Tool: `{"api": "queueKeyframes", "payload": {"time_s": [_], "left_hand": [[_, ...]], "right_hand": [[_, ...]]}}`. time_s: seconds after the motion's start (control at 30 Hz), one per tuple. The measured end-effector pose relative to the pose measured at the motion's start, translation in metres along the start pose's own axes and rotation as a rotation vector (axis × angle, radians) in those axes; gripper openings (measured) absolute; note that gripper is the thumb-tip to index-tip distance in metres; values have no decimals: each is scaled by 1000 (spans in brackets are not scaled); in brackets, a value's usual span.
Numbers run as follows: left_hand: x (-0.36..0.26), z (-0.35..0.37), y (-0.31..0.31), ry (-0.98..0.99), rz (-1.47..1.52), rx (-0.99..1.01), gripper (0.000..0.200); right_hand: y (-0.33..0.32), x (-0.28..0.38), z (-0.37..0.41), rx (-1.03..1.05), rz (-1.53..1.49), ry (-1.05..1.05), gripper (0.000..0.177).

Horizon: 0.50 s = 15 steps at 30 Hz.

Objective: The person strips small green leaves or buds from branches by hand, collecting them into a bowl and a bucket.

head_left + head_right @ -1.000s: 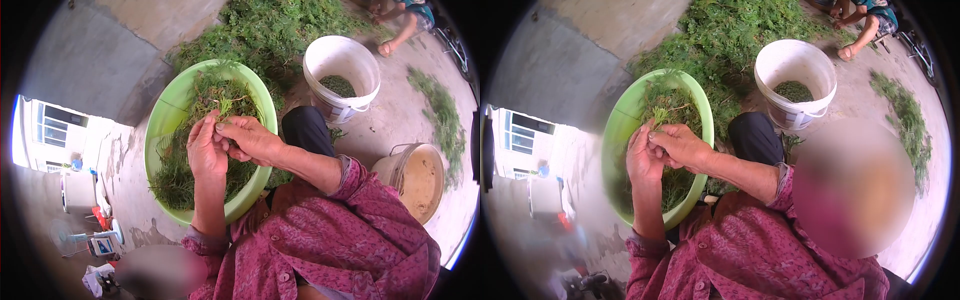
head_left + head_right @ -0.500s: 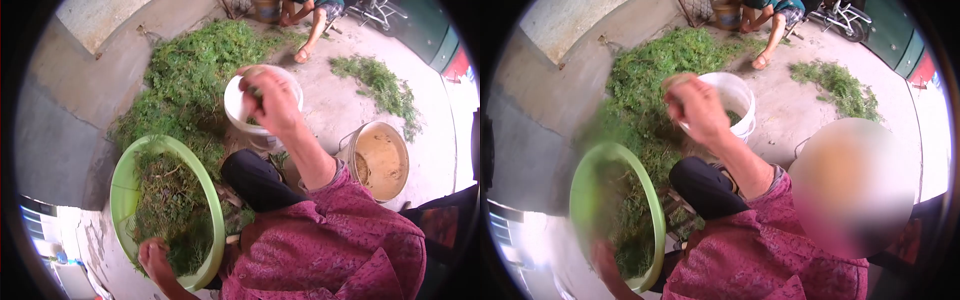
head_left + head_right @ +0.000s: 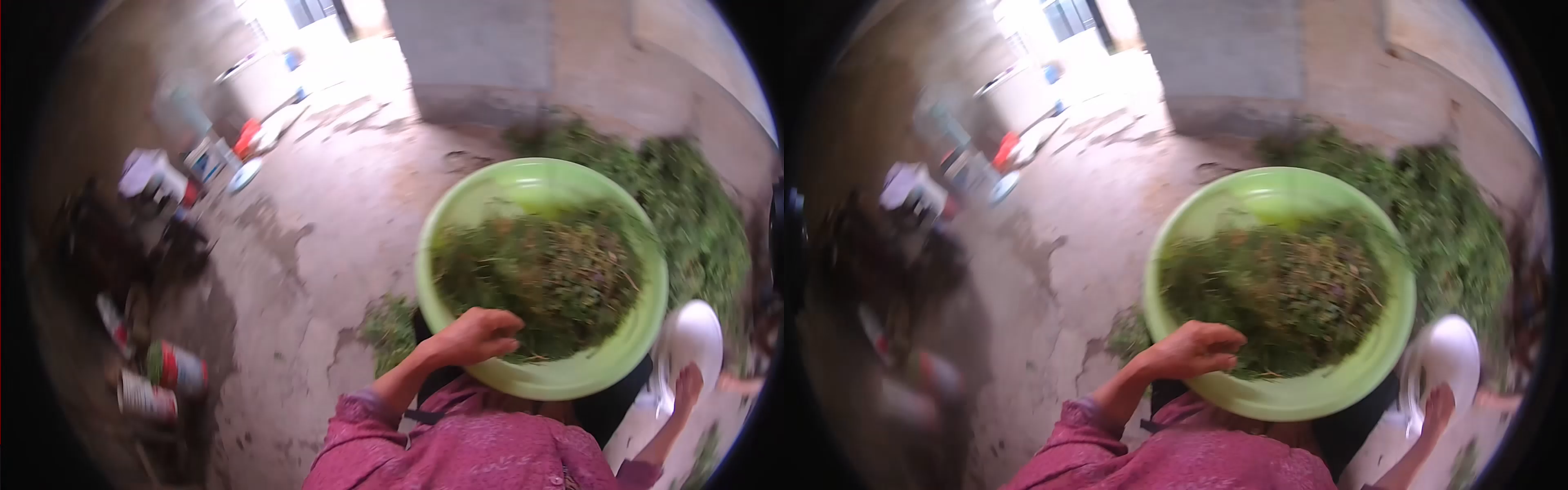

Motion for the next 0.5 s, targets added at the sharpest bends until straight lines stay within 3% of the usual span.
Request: {"api": "queueKeyframes", "payload": {"time_s": [0.07,0.13,0.17,0.23,0.27,0.33,0.37,0.4,0.43,0.5], "left_hand": [[2,20,-19,-81,238,-112,34],[3,40,-47,-136,434,-264,36],[7,50,-63,-83,521,-389,32],[24,72,-87,-133,607,-624,33],[30,84,-97,-158,522,-698,33],[35,105,-104,-295,377,-846,33],[42,114,-101,-352,332,-876,33],[54,118,-94,-389,347,-919,32],[65,120,-85,-369,439,-944,33],[80,116,-61,-422,496,-950,32]], "right_hand": [[48,27,-10,149,-25,123,35],[67,35,-14,-103,-39,292,45],[71,39,-19,-85,-23,293,45],[81,47,-27,371,-285,98,46],[88,46,-34,380,-275,106,46],[114,48,-47,643,-346,76,45],[133,56,-37,259,-103,99,38],[167,76,-25,919,-400,7,31],[183,86,-9,723,-352,23,25],[237,122,35,58,-190,166,27]]}}
Point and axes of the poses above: each hand's wrist, its own z-axis away from the middle knuckle, its own y-axis out of the palm, x = y × z, the point moved 3 cm from there along -z, towards the middle knuckle, and after that the axes turned 5 degrees about -x, right-handed, at the moved point
